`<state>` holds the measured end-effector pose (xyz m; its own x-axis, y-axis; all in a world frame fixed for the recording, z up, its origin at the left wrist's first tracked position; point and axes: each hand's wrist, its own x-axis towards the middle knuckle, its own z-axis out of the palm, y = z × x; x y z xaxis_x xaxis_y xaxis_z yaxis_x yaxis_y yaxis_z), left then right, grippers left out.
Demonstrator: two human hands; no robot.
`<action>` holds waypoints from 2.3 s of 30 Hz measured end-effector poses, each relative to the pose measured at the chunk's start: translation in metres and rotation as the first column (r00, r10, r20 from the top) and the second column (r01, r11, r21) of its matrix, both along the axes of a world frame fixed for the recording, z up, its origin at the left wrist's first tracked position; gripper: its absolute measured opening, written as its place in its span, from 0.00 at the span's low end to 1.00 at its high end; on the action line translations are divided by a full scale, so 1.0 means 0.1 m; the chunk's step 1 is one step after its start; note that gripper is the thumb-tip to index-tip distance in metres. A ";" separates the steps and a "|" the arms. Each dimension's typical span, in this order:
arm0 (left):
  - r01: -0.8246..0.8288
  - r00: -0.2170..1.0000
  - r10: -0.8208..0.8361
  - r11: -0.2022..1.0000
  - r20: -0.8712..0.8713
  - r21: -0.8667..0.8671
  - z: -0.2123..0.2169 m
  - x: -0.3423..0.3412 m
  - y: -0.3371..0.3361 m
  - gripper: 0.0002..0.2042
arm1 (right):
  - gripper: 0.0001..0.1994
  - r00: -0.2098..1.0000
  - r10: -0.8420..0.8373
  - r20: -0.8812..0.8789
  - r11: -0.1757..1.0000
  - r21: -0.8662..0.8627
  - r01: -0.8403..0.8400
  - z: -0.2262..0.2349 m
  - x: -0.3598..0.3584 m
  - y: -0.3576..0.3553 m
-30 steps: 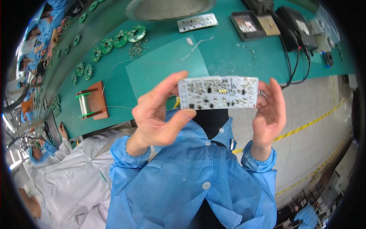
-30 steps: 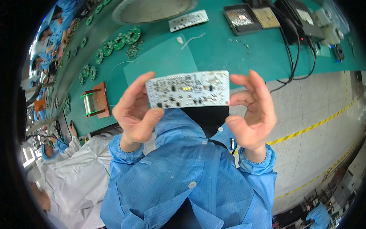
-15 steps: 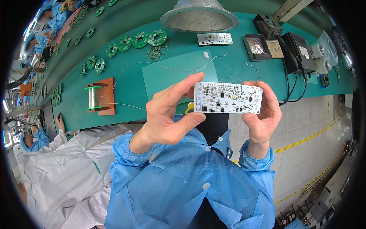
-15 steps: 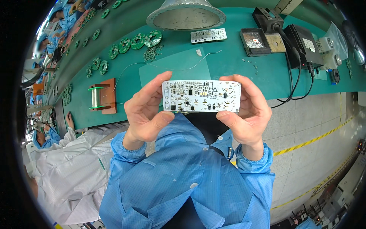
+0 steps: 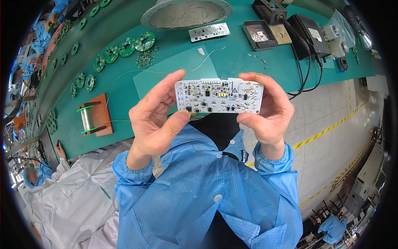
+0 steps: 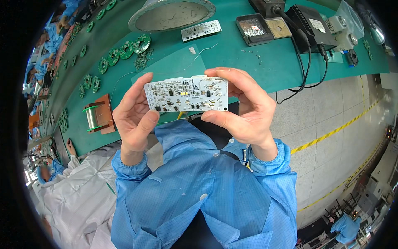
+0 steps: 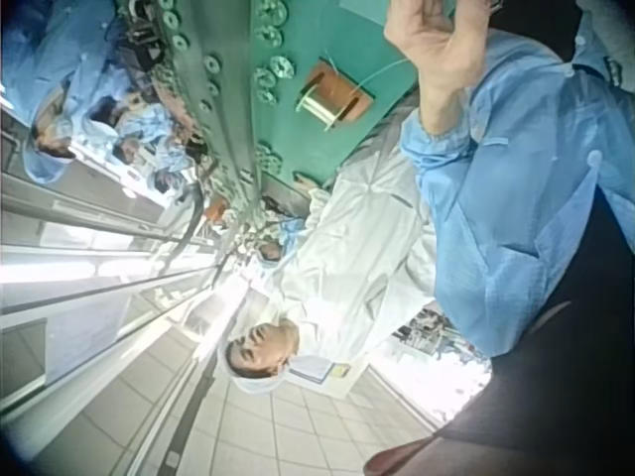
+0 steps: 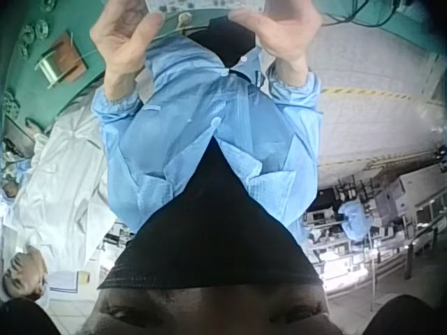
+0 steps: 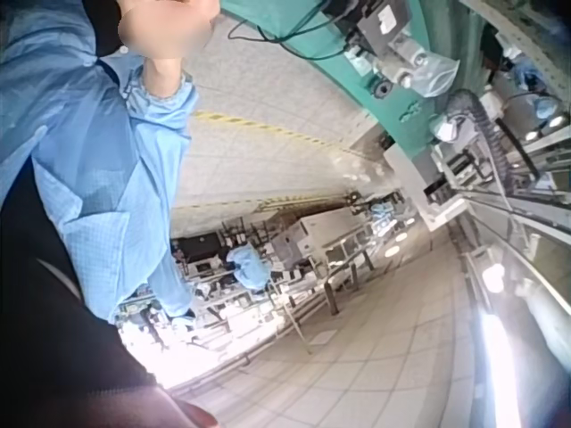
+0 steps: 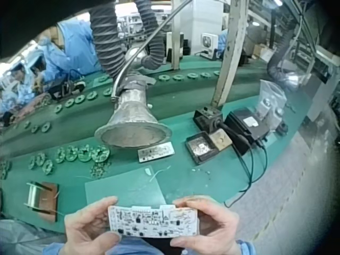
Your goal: Soldering electronic components onto a printed circuit board at a manual assembly station.
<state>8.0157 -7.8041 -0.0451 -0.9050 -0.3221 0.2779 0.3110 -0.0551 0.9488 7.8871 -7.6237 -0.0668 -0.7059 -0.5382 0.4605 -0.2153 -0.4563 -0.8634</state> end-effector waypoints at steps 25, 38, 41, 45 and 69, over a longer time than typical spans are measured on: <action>-0.464 0.478 0.670 0.742 0.569 -0.484 0.29 0.17 -2.89 0.11 | 0.24 0.980 -0.066 -0.189 0.912 0.388 0.136 -0.75 -0.10 -0.09; -0.117 0.085 0.974 0.220 0.211 -0.968 -0.63 -0.57 -3.53 0.13 | 0.17 0.867 -0.212 -0.450 0.867 0.322 0.379 -0.88 -0.03 -0.13; -0.067 0.069 0.959 0.278 0.273 -0.958 -0.35 -0.60 -3.38 0.14 | 0.18 0.859 -0.232 -0.457 0.864 0.308 0.398 -0.86 -0.02 -0.15; -0.048 0.136 0.973 0.194 0.186 -0.980 0.09 -0.63 -2.94 0.14 | 0.10 0.823 -0.263 -0.503 0.856 0.272 0.440 -0.84 -0.03 -0.15; 0.022 0.999 -0.025 0.992 -0.023 -0.121 -0.37 -0.12 0.59 0.12 | 0.04 0.915 0.064 -0.399 0.977 0.211 0.024 -0.43 0.55 -0.16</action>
